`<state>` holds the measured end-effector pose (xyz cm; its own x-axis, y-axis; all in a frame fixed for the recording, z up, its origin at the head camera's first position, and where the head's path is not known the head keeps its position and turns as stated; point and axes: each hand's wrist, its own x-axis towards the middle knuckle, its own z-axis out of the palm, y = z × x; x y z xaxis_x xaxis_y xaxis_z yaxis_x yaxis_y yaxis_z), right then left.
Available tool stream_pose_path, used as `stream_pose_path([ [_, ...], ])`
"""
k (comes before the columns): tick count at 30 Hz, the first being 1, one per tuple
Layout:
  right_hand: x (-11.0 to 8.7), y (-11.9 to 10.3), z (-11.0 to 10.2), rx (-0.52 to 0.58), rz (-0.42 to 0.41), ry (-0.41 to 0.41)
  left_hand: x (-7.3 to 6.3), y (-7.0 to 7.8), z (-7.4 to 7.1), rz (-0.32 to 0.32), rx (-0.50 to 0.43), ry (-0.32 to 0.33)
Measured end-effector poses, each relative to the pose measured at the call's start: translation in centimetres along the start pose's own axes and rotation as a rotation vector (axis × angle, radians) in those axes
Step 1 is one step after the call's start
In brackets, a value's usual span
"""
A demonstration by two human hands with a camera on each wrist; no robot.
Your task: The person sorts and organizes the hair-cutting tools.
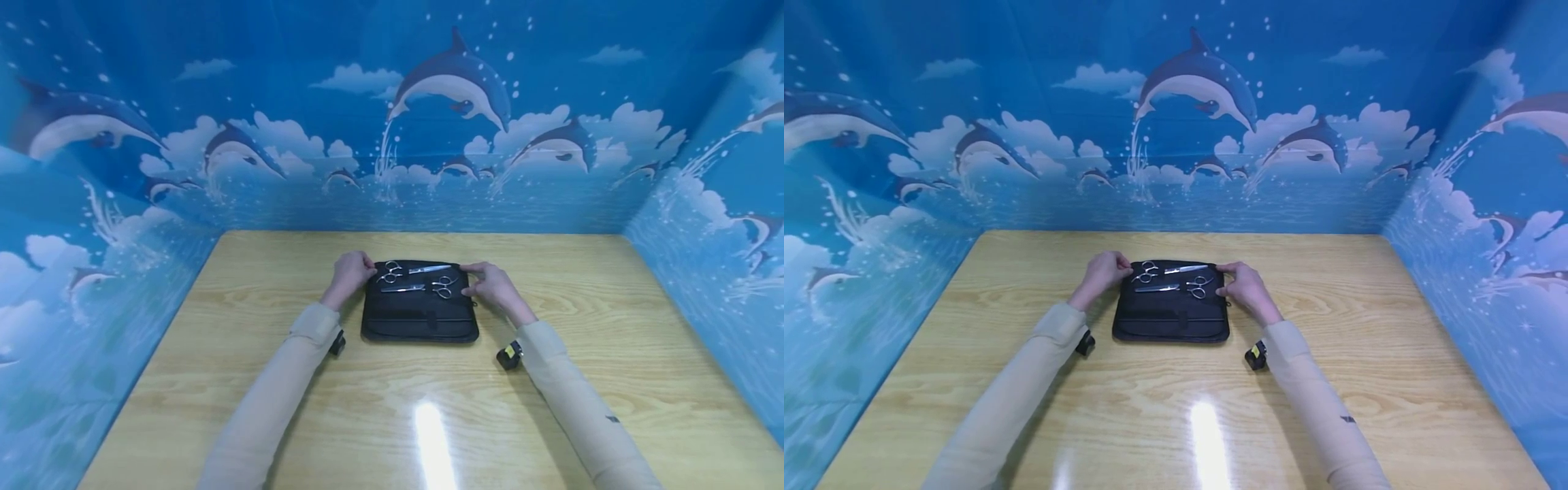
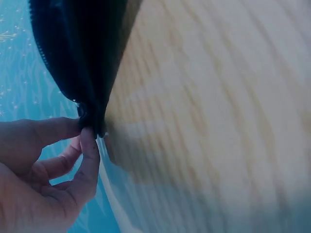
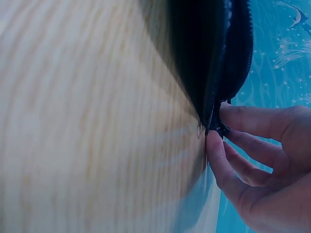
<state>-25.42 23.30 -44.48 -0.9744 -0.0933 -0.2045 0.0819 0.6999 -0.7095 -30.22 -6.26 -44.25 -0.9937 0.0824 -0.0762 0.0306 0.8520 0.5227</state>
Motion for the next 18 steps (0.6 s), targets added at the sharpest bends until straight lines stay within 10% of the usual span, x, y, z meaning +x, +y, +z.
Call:
stream_pose_path([
  [18, 0.10, 0.12, 0.06, 0.025, 0.024, 0.008, 0.12, 0.23, -0.36, -0.061, -0.014, 0.018],
])
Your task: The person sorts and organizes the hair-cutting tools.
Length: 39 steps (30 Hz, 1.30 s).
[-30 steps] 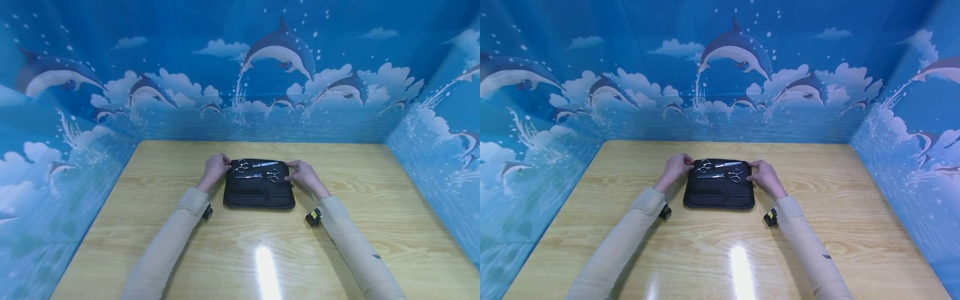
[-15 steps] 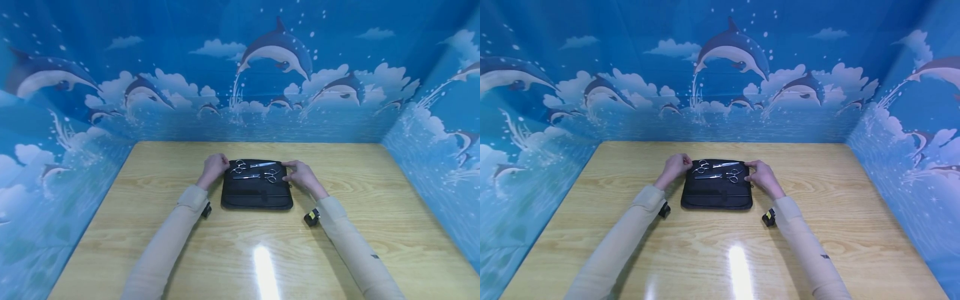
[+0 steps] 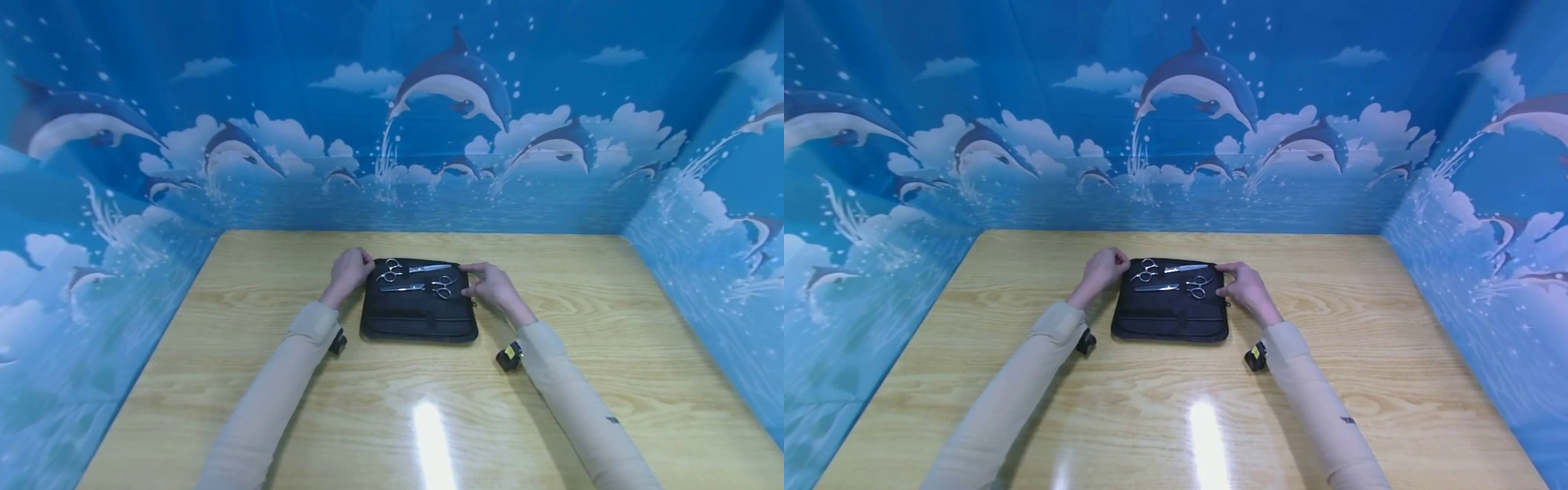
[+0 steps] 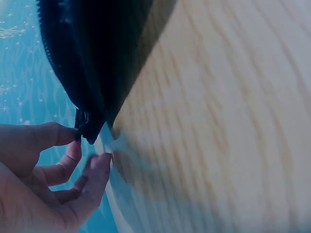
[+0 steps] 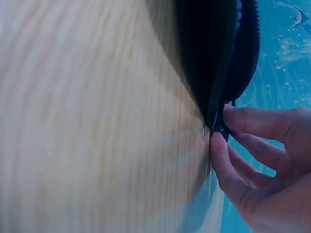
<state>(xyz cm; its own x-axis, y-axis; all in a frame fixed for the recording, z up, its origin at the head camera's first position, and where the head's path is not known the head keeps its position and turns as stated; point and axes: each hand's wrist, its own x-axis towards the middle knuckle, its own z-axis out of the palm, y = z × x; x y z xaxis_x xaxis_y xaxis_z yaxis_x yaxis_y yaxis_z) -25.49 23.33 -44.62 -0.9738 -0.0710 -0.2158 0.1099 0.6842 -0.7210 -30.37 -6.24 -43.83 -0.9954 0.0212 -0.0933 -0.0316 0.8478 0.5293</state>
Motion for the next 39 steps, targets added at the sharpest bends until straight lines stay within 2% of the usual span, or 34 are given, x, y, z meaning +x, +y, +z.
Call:
stream_pose_path([
  [4, 0.1, 0.0, 0.1, 0.037, -0.001, -0.021, 0.1, -0.1, 0.0, -0.008, -0.026, -0.021],
  [9, -0.1, -0.2, 0.2, 0.102, -0.013, -0.044, 0.2, -0.6, -0.1, -0.019, -0.158, -0.044],
  [11, -0.3, -0.5, 0.3, 0.148, -0.002, -0.041, 0.2, -0.8, -0.3, -0.046, -0.217, -0.060],
  [17, -0.4, -1.3, 0.8, 0.399, 0.114, -0.071, 0.1, -1.1, -0.8, -0.164, -0.350, -0.145],
  [20, -0.2, -1.7, 1.0, 0.444, 0.131, -0.076, 0.0, -1.1, -1.0, -0.190, -0.372, -0.163],
  [28, 0.1, -1.9, 1.2, 0.505, 0.145, -0.052, -0.6, -1.1, -0.7, -0.160, -0.351, -0.088],
  [35, -0.2, -1.6, 1.4, 0.569, 0.087, 0.023, -0.7, -1.3, -0.7, -0.116, -0.357, -0.043],
  [39, -0.3, -1.3, 1.4, 0.572, 0.080, 0.044, -0.8, -1.4, -0.6, -0.093, -0.381, -0.023],
])
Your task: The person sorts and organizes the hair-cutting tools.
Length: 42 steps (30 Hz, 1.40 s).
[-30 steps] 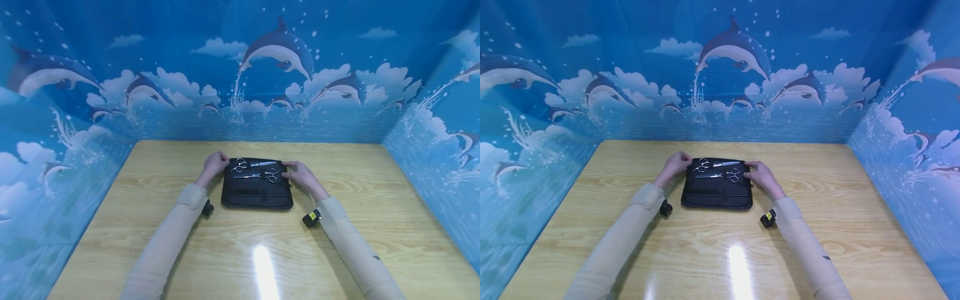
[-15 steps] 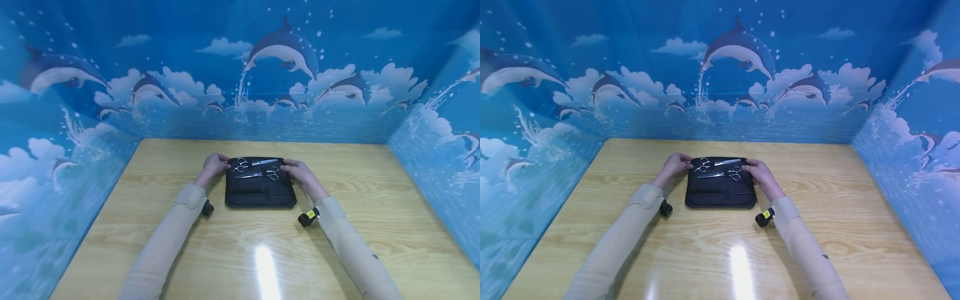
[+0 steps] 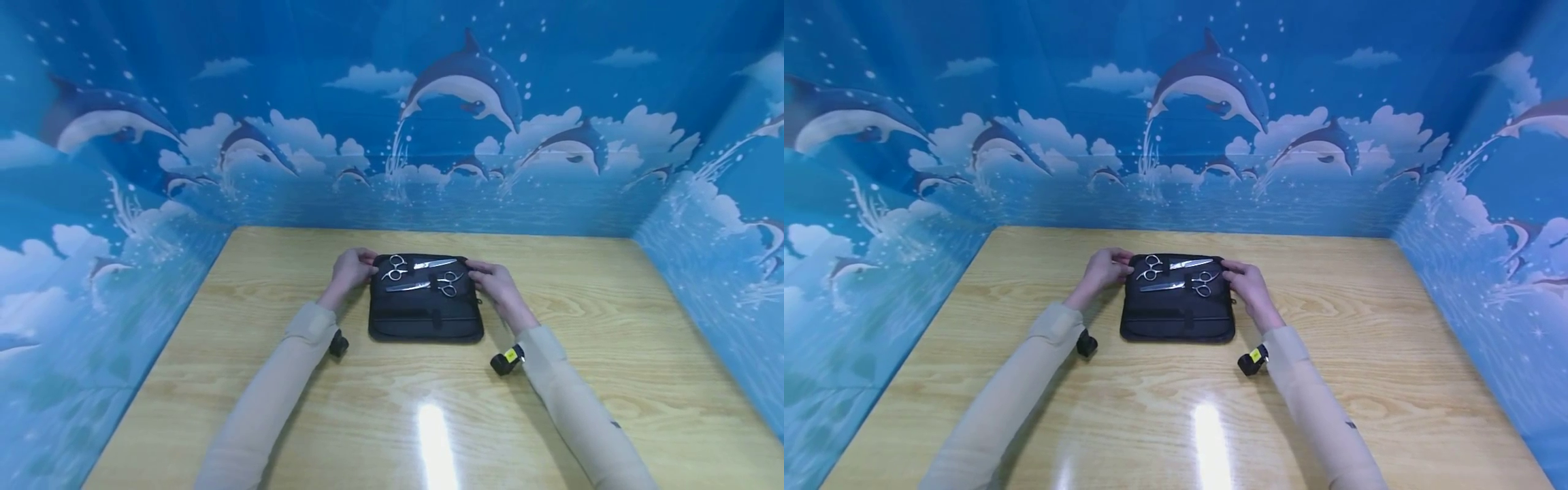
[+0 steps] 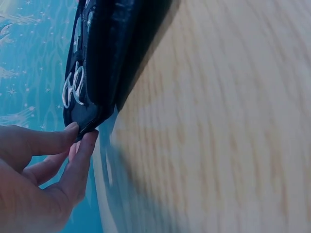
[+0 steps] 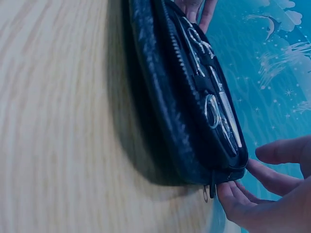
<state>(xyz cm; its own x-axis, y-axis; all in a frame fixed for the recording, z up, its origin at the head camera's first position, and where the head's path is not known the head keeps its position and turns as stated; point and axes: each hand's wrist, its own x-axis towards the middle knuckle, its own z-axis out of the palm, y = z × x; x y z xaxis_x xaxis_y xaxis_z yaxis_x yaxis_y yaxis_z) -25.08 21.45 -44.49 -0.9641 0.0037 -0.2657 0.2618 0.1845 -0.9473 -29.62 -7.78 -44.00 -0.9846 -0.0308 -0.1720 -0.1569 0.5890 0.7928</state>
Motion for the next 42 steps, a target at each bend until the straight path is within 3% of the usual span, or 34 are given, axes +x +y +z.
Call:
stream_pose_path([
  [10, 0.2, 0.1, -0.3, 0.028, 0.007, 0.068, -0.2, -0.1, -0.1, 0.064, -0.036, 0.035],
  [23, -0.5, 0.1, -0.5, 0.093, -0.097, 0.130, -0.6, -0.2, -0.7, 0.124, -0.158, 0.056],
  [42, -1.3, -0.1, -0.3, 0.116, -0.206, 0.170, -2.2, -0.3, -1.4, 0.254, -0.093, 0.046],
])
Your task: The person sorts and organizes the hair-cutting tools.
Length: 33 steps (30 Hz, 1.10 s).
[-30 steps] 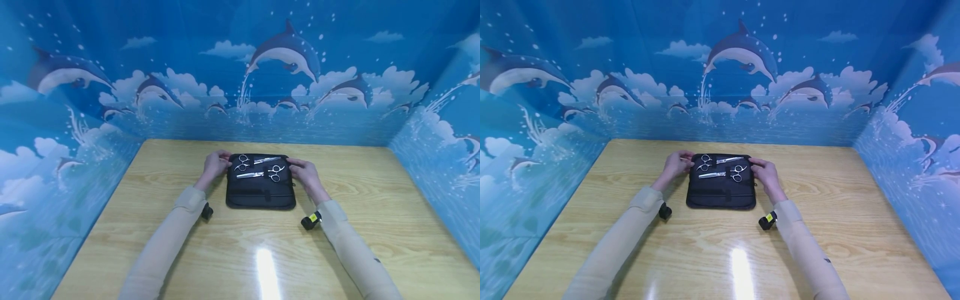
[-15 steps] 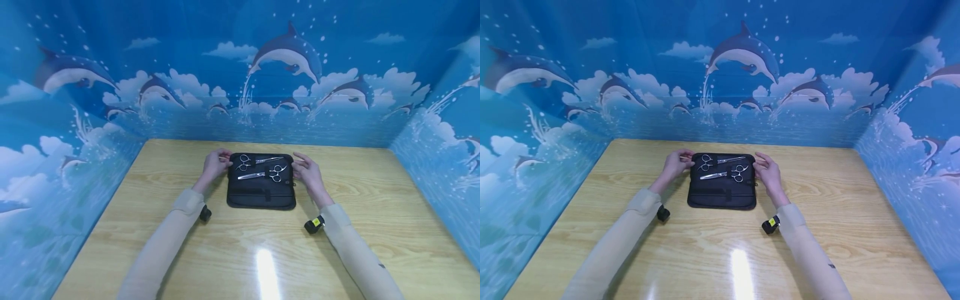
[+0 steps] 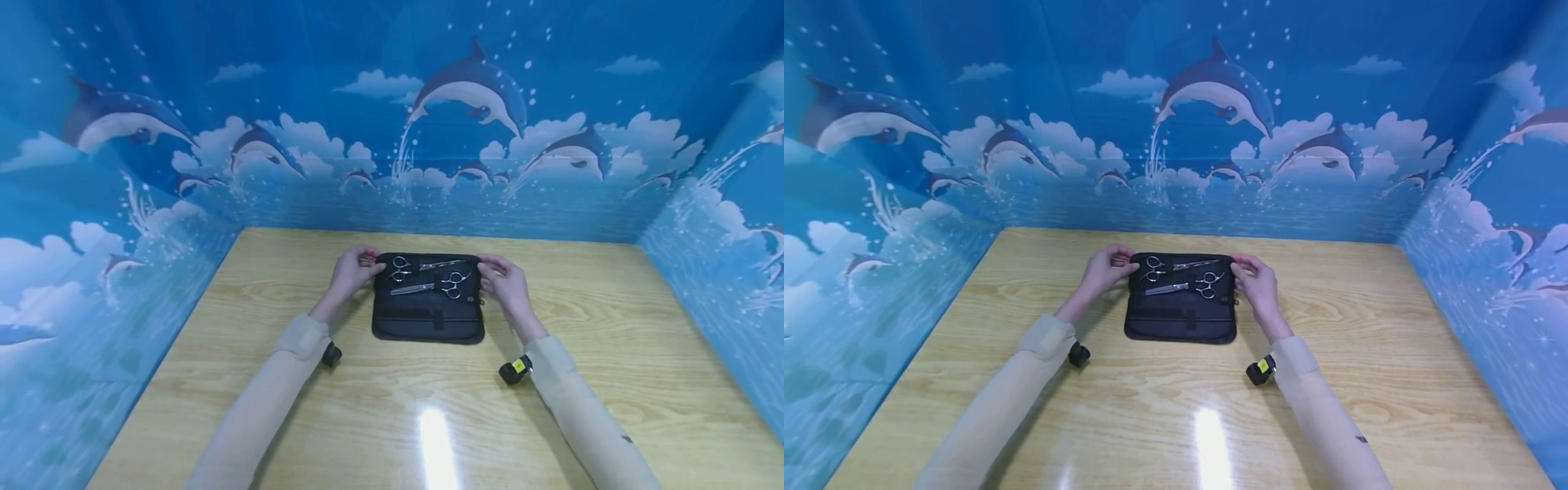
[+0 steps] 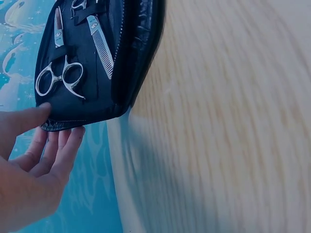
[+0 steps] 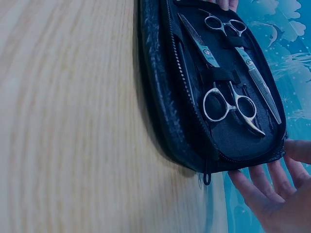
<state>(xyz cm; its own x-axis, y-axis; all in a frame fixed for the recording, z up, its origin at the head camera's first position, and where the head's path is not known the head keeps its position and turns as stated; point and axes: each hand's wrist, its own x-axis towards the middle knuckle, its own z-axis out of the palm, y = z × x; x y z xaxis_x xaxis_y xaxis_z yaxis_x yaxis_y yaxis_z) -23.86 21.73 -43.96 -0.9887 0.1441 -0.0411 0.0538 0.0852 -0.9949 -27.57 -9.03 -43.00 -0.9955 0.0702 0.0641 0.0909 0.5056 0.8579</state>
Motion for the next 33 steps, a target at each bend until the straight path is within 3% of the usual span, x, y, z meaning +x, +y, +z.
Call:
stream_pose_path([
  [10, -0.3, -0.3, -0.1, -0.020, 0.004, 0.033, -0.6, 0.1, -0.5, 0.125, 0.023, -0.026],
  [20, -0.9, -0.1, -0.7, -0.058, -0.045, 0.006, -1.3, 0.4, -1.0, 0.147, 0.062, -0.053],
  [33, -1.5, -0.1, -1.3, -0.059, -0.059, -0.113, -2.2, 0.2, -1.6, 0.174, 0.065, -0.095],
])
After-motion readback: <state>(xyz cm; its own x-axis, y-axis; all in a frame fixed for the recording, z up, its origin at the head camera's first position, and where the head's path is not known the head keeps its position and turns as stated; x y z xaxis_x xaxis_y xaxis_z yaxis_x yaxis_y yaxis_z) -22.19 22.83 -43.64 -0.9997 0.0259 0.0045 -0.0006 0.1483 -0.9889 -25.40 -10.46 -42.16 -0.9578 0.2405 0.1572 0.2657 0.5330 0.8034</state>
